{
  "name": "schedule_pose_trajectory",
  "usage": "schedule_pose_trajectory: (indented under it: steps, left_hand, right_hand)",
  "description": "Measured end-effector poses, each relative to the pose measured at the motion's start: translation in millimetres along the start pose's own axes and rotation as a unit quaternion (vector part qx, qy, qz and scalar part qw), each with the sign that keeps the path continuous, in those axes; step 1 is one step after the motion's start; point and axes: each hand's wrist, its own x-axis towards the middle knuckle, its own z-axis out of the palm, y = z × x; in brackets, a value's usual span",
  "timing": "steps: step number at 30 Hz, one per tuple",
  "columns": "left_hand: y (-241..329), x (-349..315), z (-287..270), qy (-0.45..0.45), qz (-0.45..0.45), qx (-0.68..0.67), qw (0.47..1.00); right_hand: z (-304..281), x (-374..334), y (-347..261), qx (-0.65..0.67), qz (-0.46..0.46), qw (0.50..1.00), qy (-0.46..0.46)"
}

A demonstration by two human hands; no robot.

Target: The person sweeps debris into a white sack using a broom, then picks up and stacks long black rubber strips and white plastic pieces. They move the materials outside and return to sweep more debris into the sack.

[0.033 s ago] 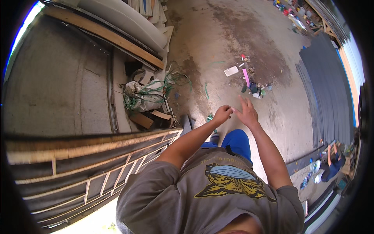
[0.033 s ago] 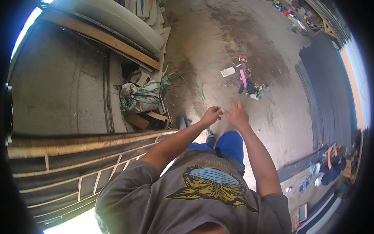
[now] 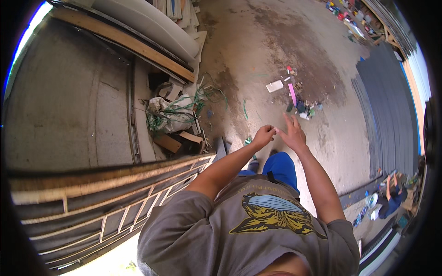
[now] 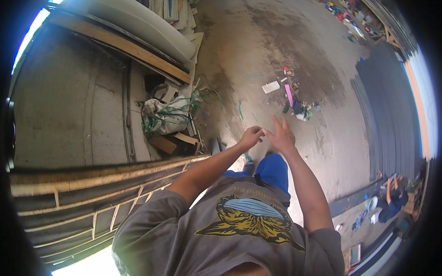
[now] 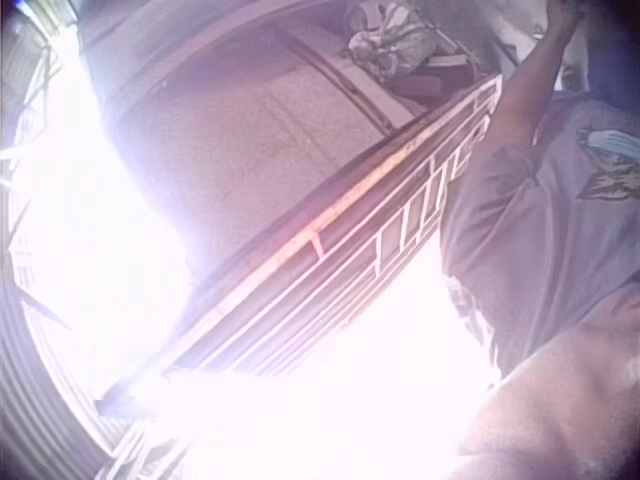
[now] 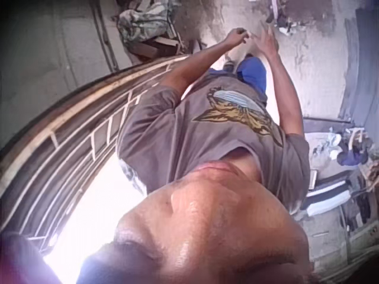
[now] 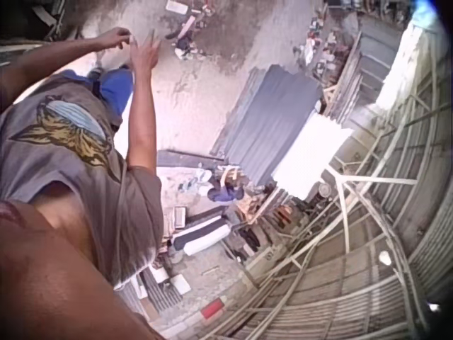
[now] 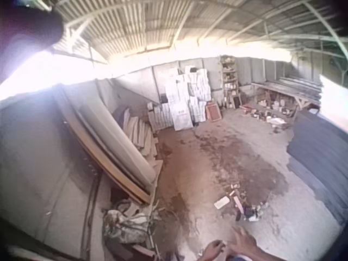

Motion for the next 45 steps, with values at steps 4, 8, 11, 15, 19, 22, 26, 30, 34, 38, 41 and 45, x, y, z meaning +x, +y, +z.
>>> schedule_pose_trajectory:
  steps: [4,8,11,15,19,22,26,30,34,38,41,45]
  left_hand:
    - [26.9,80.9,-6.0,0.023,-0.036,0.013,0.999]
    - [31.5,174.3,-24.2,0.07,-0.036,0.023,0.997]
    - [90.6,243.8,-28.0,0.123,-0.045,-0.001,0.991]
    - [136.3,337.1,-62.5,0.176,-0.039,0.026,0.983]
    - [170.1,410.7,-96.6,0.244,-0.033,-0.024,0.969]
    - [204.6,462.2,-124.6,0.286,-0.045,-0.058,0.956]
    - [211.7,526.5,-188.3,0.312,-0.05,-0.064,0.947]
    - [219.9,558.9,-237.2,0.355,-0.083,-0.046,0.93]
    - [233.6,556.4,-283.9,0.451,-0.075,-0.137,0.879]
    - [217.5,544.7,-317.3,0.543,-0.093,-0.215,0.807]
    - [216.5,531.6,-335.4,0.629,-0.072,-0.25,0.732]
    - [198.0,516.6,-345.8,0.699,-0.077,-0.315,0.637]
  right_hand:
    - [0.3,97.7,37.8,0.007,-0.045,0.999,-0.019]
    - [-1.0,207.3,55.5,-0.022,-0.107,0.993,-0.054]
    - [-34.7,306.3,62.9,-0.035,-0.132,0.986,-0.1]
    - [-61.2,426.8,53.2,-0.033,-0.194,0.976,-0.098]
    - [-70.4,522.5,31.1,-0.046,-0.2,0.972,-0.116]
    - [-55.8,601.0,28.1,-0.045,-0.231,0.967,-0.102]
    - [-34.2,697.5,-9.7,-0.058,-0.255,0.954,-0.147]
    - [-3.3,769.3,-38.6,-0.078,-0.274,0.936,-0.208]
    - [12.2,812.2,-107.2,-0.084,-0.347,0.895,-0.266]
    - [47.5,843.4,-167.3,-0.094,-0.437,0.835,-0.32]
    - [74.9,849.4,-202.7,-0.128,-0.495,0.781,-0.359]
    - [118.4,847.3,-256.8,-0.136,-0.56,0.709,-0.408]
